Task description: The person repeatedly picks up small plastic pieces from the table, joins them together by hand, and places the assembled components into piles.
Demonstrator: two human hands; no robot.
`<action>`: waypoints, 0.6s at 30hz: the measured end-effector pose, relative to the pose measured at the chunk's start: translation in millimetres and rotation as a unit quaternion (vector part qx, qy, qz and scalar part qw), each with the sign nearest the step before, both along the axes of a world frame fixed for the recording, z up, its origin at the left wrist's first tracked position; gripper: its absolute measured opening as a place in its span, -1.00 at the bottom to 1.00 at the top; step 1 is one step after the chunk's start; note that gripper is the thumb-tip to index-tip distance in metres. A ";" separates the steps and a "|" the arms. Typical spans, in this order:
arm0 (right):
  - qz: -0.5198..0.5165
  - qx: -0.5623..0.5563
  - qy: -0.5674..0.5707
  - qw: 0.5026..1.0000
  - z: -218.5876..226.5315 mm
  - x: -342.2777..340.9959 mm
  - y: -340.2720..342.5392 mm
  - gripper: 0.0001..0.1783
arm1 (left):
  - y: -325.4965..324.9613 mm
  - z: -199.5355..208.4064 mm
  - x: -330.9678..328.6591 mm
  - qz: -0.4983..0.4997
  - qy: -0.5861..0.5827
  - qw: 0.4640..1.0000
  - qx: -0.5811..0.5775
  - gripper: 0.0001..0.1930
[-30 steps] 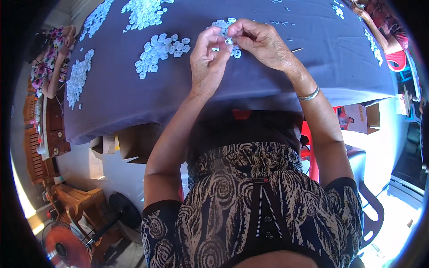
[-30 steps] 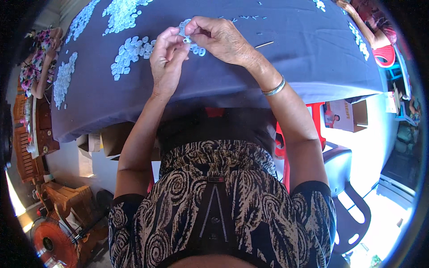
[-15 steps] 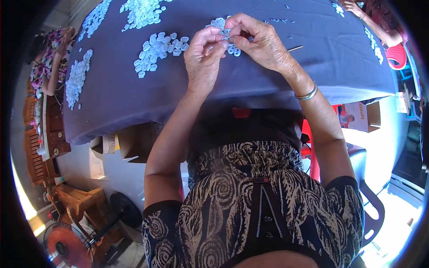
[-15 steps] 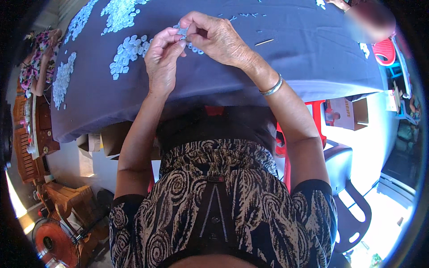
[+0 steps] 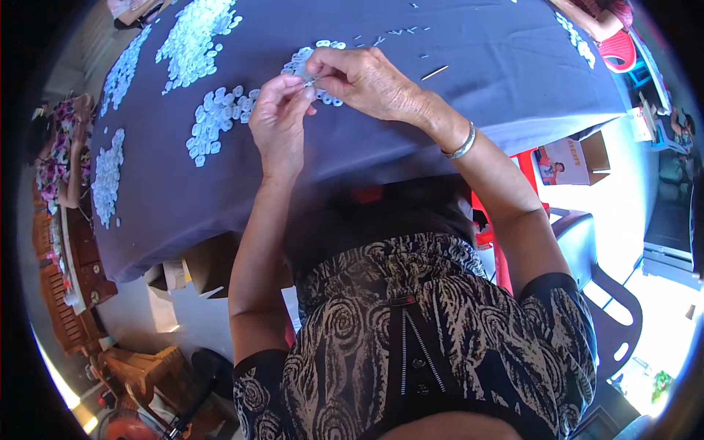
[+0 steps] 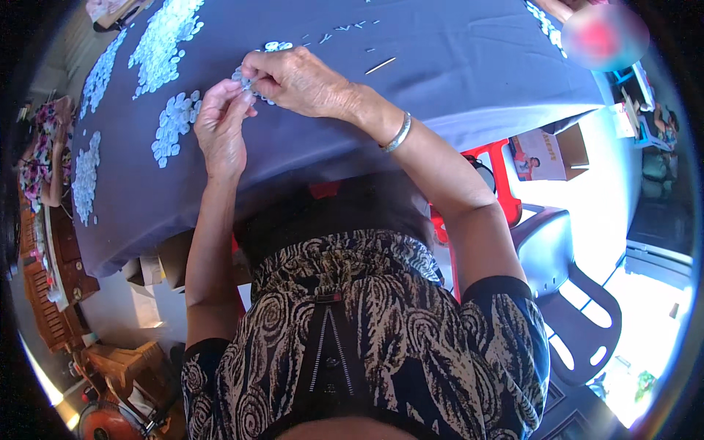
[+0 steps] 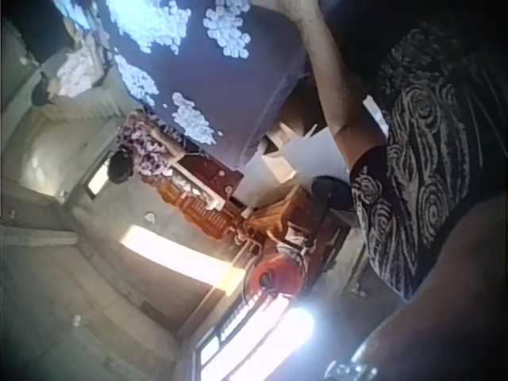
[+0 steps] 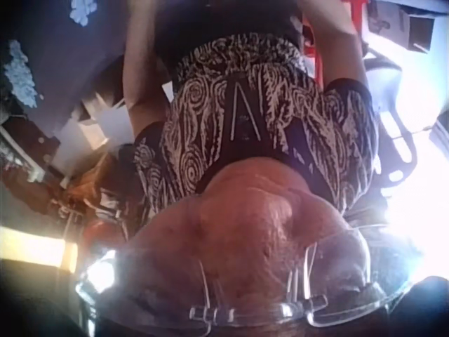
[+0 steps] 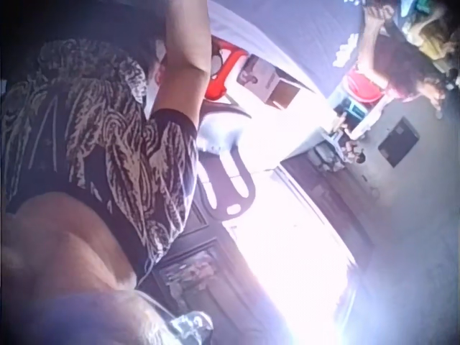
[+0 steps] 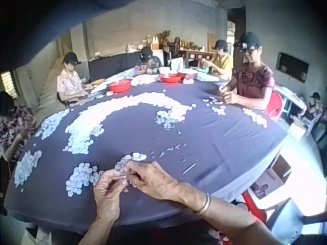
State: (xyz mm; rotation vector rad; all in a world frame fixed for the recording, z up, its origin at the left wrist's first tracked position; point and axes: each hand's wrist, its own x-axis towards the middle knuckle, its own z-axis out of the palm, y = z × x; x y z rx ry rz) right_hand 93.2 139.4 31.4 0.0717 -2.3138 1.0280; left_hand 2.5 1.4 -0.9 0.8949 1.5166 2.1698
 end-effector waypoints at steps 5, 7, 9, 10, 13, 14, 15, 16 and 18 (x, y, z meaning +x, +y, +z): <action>-0.078 0.115 -0.029 0.990 5.8 13.1 63.3 -0.85 | 0.4 1.2 0.9 -0.012 -0.007 1.000 -0.015 -0.76; -0.133 0.155 -0.140 0.969 10.0 28.2 94.8 -0.80 | 1.0 0.6 1.9 -0.008 -0.005 0.999 -0.037 -0.74; -0.130 0.135 -0.177 0.966 9.2 44.6 119.3 -0.81 | 3.1 0.1 5.6 -0.015 -0.006 0.999 -0.036 -0.74; -0.126 0.112 -0.214 0.962 6.3 50.3 128.5 -0.81 | 3.2 -0.7 6.8 -0.022 -0.005 0.999 -0.039 -0.73; -0.111 0.138 -0.301 0.937 3.7 59.6 137.5 -0.84 | 2.0 -4.6 7.6 -0.030 -0.011 0.999 -0.043 -0.72; -0.111 0.138 -0.301 0.937 -0.4 59.4 138.3 -0.84 | 2.4 -4.1 8.4 -0.030 -0.010 0.999 -0.043 -0.72; -0.113 0.129 -0.290 0.941 -6.0 59.0 137.5 -0.84 | 2.8 -3.5 9.3 -0.030 -0.005 0.998 -0.052 -0.71; -0.115 0.120 -0.280 0.945 -10.2 58.9 138.1 -0.84 | 3.1 -3.0 10.4 -0.031 0.000 0.998 -0.061 -0.71; -0.108 0.148 -0.281 0.942 -8.3 55.6 134.2 -0.83 | 1.9 -3.6 11.2 -0.028 0.000 0.997 -0.065 -0.71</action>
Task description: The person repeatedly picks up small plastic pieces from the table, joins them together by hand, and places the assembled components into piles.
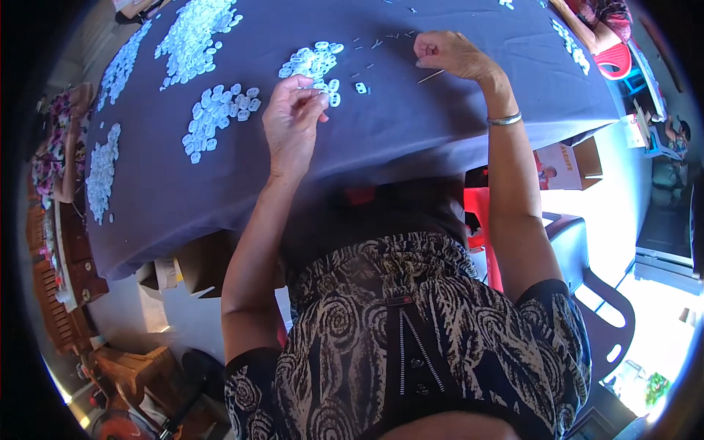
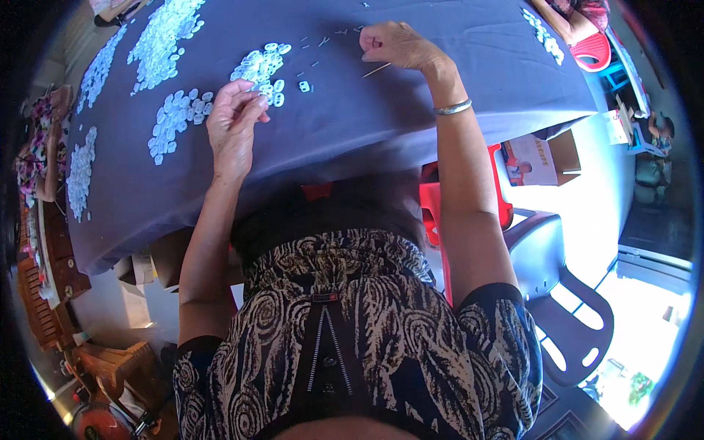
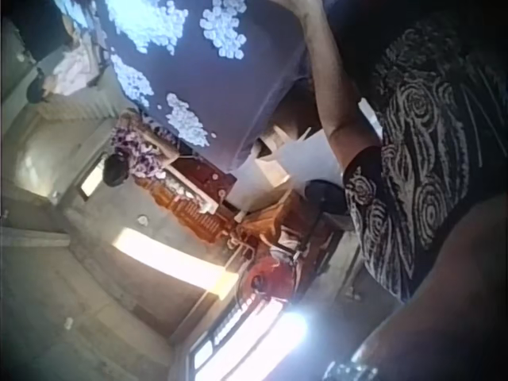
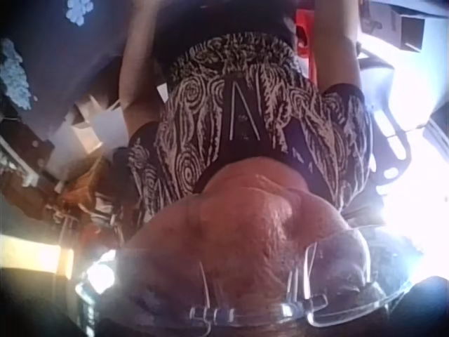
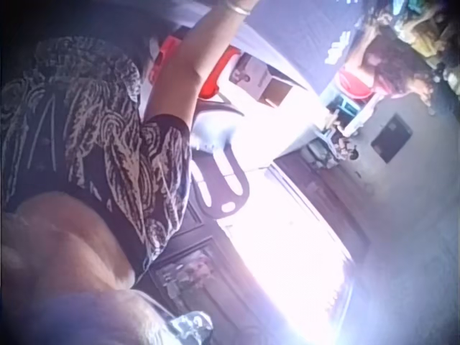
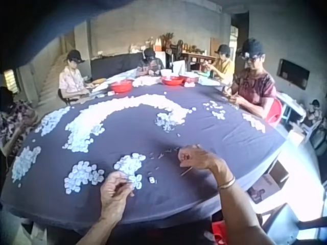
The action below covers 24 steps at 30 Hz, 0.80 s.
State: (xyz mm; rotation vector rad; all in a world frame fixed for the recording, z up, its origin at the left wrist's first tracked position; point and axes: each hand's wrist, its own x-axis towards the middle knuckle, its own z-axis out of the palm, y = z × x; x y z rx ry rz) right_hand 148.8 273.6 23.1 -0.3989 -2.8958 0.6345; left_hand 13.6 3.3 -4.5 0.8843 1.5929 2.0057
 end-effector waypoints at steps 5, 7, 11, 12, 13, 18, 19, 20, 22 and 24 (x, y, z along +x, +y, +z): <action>-0.020 -0.013 0.032 0.999 -2.9 -8.3 -13.9 -0.83 | 3.0 -4.2 1.7 -0.016 -0.012 1.000 0.015 -0.70; -0.012 -0.076 0.128 0.989 2.0 -14.7 -24.7 -0.87 | 4.2 -4.7 2.8 -0.011 -0.010 1.000 0.014 -0.69; 0.066 -0.199 0.145 0.967 11.9 -36.4 -70.5 -0.91 | 4.1 -9.1 -0.5 -0.013 -0.002 1.000 0.022 -0.68; 0.088 -0.238 0.163 0.954 8.6 -41.0 -79.2 -0.94 | 4.6 -9.2 -0.5 -0.016 0.005 1.000 0.021 -0.68; 0.110 -0.275 0.180 0.938 5.6 -45.0 -87.4 -0.95 | 5.1 -10.7 -0.8 -0.014 0.006 1.000 0.023 -0.68; 0.127 -0.337 0.183 0.915 -2.0 -55.0 -109.4 -0.87 | 3.7 -8.0 1.6 0.000 0.023 1.000 -0.010 -0.67; 0.123 -0.358 0.169 0.910 -1.7 -53.9 -108.9 -0.87 | 3.9 -8.1 1.1 -0.002 0.027 1.000 -0.013 -0.66; 0.118 -0.378 0.154 0.905 -0.7 -53.1 -109.3 -0.86 | 4.1 -8.6 0.9 -0.001 0.025 1.000 -0.013 -0.66; 0.119 -0.377 0.148 0.906 0.3 -53.0 -108.4 -0.86 | 4.5 -9.0 0.8 0.002 0.024 1.000 -0.011 -0.66; 0.118 -0.376 0.143 0.908 -1.2 -53.3 -107.2 -0.85 | 4.8 -8.7 1.3 0.003 0.031 0.999 -0.017 -0.66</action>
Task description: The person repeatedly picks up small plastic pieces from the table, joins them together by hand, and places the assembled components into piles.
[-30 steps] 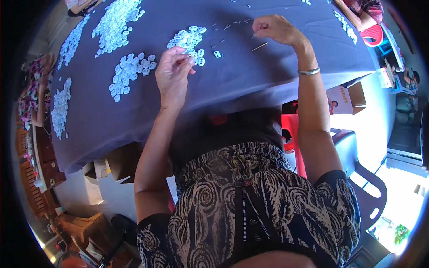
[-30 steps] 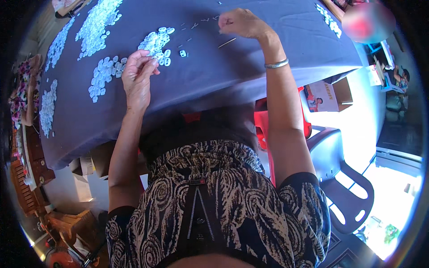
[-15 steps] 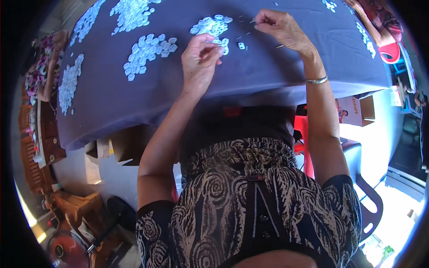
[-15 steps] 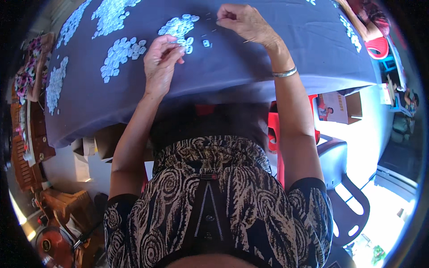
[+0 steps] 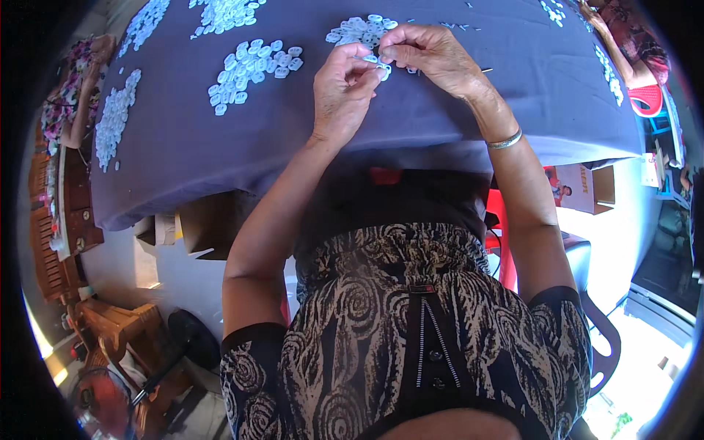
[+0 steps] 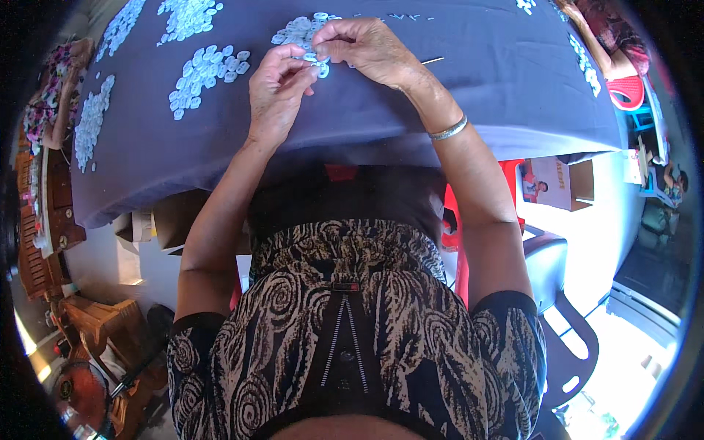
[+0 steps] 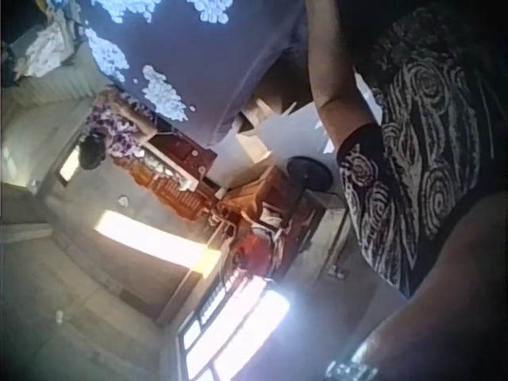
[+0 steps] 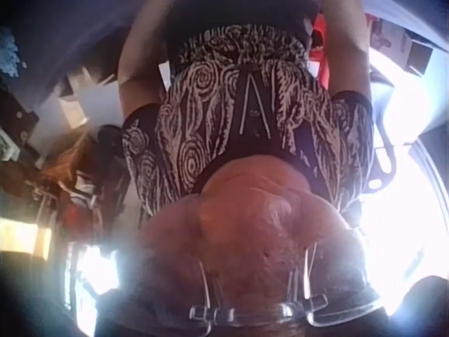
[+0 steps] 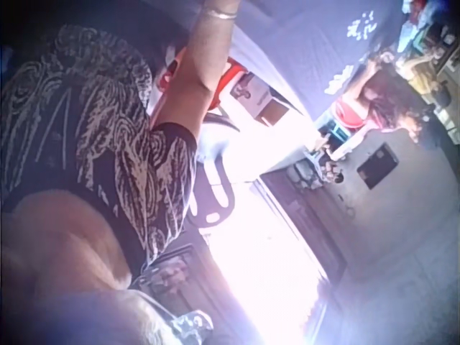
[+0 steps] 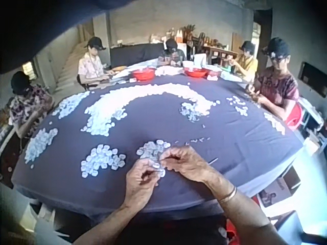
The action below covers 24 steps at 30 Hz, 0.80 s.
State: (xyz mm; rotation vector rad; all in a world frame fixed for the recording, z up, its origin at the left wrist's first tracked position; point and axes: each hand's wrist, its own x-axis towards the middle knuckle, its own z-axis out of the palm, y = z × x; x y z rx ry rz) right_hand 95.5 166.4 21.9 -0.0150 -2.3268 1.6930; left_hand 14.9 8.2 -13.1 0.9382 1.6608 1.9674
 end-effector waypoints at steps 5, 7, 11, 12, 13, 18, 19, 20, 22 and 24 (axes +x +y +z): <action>-0.002 0.032 0.027 0.999 -4.4 -1.5 -0.9 -0.84 | 0.1 -2.7 -0.5 0.003 0.019 1.000 0.002 -0.64; -0.003 0.031 0.023 0.999 -8.7 -1.9 0.8 -0.83 | 0.6 -1.5 0.3 0.007 0.022 1.000 -0.008 -0.63; -0.004 0.025 -0.002 1.000 -7.2 -0.8 -1.7 -0.82 | 0.1 -2.3 0.0 0.006 0.023 1.000 -0.010 -0.63; -0.003 0.025 -0.002 1.000 -6.7 -0.7 -2.3 -0.82 | 0.2 -3.4 -0.3 0.007 0.023 1.000 -0.006 -0.63; -0.005 0.027 -0.004 1.000 -6.4 -0.7 -2.9 -0.82 | 0.2 -4.2 -0.5 0.008 0.024 1.000 -0.002 -0.63; -0.002 0.050 -0.005 0.999 -7.6 -0.2 -0.5 -0.83 | 0.7 -2.9 0.3 0.008 0.024 1.000 -0.008 -0.63; -0.001 0.060 -0.003 0.998 -7.7 -0.2 -0.2 -0.83 | 0.7 -3.0 0.6 0.009 0.030 0.999 -0.008 -0.63; -0.001 0.071 -0.001 0.998 -6.8 -0.2 -0.8 -0.83 | 0.7 -3.2 0.7 0.009 0.030 0.999 -0.008 -0.63; -0.013 0.094 -0.005 0.996 -5.4 -0.2 -3.5 -0.83 | 0.9 -3.7 1.1 0.017 0.035 0.999 -0.001 -0.63; -0.025 0.116 -0.009 0.993 -2.6 0.4 -6.2 -0.82 | 1.0 -2.8 1.5 0.020 0.036 0.999 -0.007 -0.63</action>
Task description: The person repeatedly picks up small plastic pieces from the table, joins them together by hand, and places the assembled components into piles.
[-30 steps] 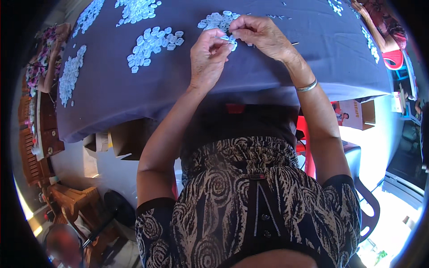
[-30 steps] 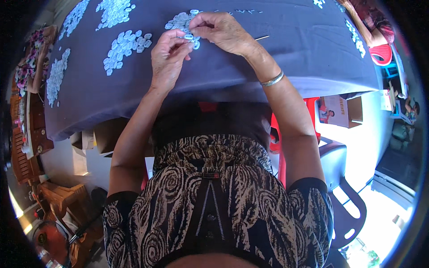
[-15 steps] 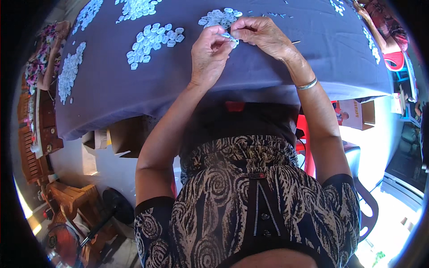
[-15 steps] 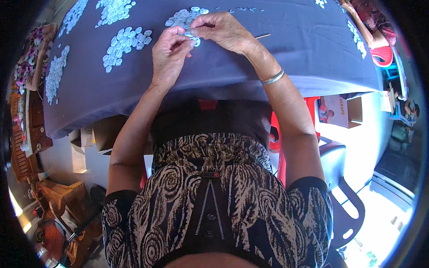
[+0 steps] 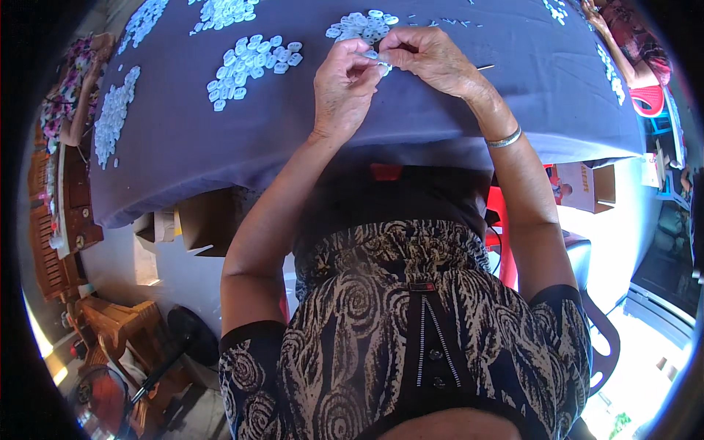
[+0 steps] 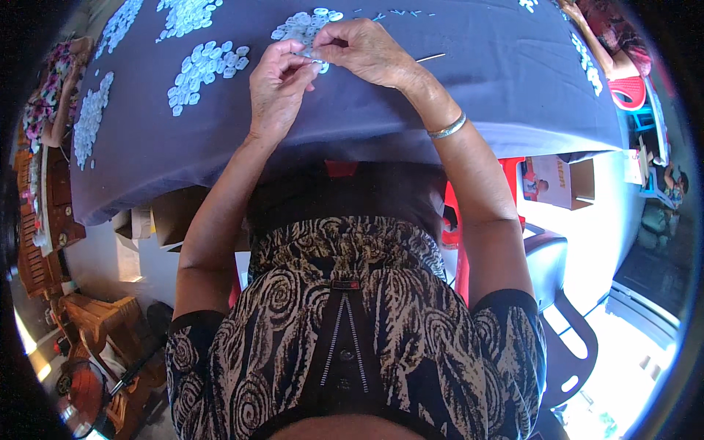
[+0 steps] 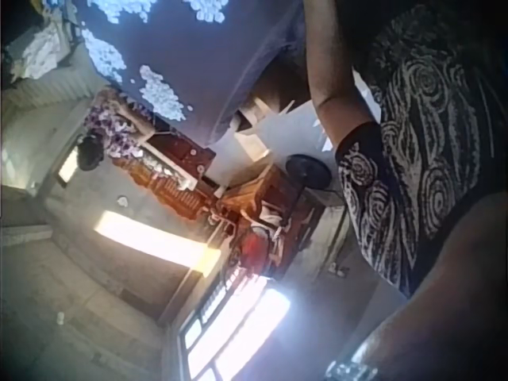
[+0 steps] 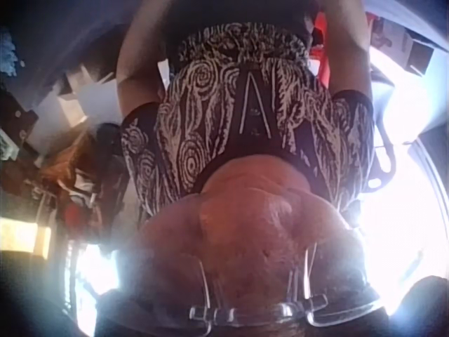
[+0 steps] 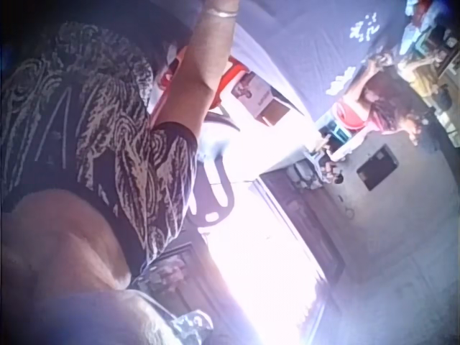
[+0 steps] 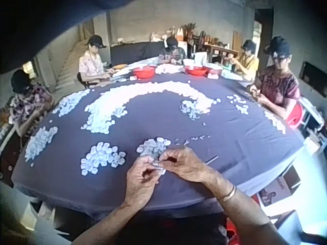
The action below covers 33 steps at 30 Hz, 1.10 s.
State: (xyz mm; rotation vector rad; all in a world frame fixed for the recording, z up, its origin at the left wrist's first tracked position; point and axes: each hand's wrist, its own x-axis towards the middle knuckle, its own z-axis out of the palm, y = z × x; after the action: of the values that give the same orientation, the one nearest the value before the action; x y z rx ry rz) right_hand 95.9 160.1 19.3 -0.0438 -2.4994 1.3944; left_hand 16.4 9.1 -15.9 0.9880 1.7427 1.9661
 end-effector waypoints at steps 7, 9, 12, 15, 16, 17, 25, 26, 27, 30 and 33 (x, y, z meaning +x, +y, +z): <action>-0.024 0.098 0.012 0.995 -1.1 -0.5 -1.9 -0.86 | 2.1 -0.4 2.5 0.012 0.002 1.000 -0.001 -0.64; -0.022 0.116 0.026 0.993 0.3 -1.4 -3.8 -0.86 | 2.0 -3.3 0.9 0.012 0.009 1.000 0.008 -0.64; -0.039 0.088 -0.003 0.995 2.1 0.4 -6.5 -0.85 | 1.8 -3.4 1.0 0.011 0.011 1.000 0.016 -0.65; -0.039 0.074 0.014 0.996 2.8 0.9 -6.8 -0.85 | 0.8 -1.6 1.1 0.006 -0.006 1.000 0.022 -0.65; -0.042 0.063 0.007 0.997 4.2 1.0 -7.3 -0.81 | 0.9 -0.9 0.2 0.003 -0.018 0.999 0.028 -0.65; -0.046 0.052 -0.002 0.998 5.2 1.4 -7.8 -0.77 | 0.7 -0.4 -0.7 0.003 -0.018 0.999 0.028 -0.65; -0.077 0.045 0.004 0.996 -1.6 -0.8 9.3 -0.79 | -5.0 1.8 -21.2 0.023 -0.005 0.999 0.035 -0.66; -0.080 0.118 0.021 0.990 -3.2 -1.2 9.4 -0.81 | -5.6 2.3 -23.0 0.030 -0.001 0.999 0.041 -0.66; -0.080 0.118 0.021 0.990 -5.4 -1.3 8.6 -0.81 | -6.3 3.4 -24.0 0.036 0.006 0.999 0.040 -0.67; -0.059 0.165 0.036 0.984 -9.4 -1.9 1.5 -0.84 | -7.3 3.8 -28.3 0.040 0.001 0.997 0.059 -0.69; -0.055 0.228 0.055 0.970 -8.3 -0.8 -5.8 -0.82 | -7.8 5.2 -28.4 0.047 -0.002 0.997 0.065 -0.70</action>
State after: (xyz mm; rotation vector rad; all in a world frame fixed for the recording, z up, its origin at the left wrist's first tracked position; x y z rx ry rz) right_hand 95.2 154.3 11.1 -0.0110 -2.6115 0.7323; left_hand -12.0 1.3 -10.7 0.9602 1.7062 2.1617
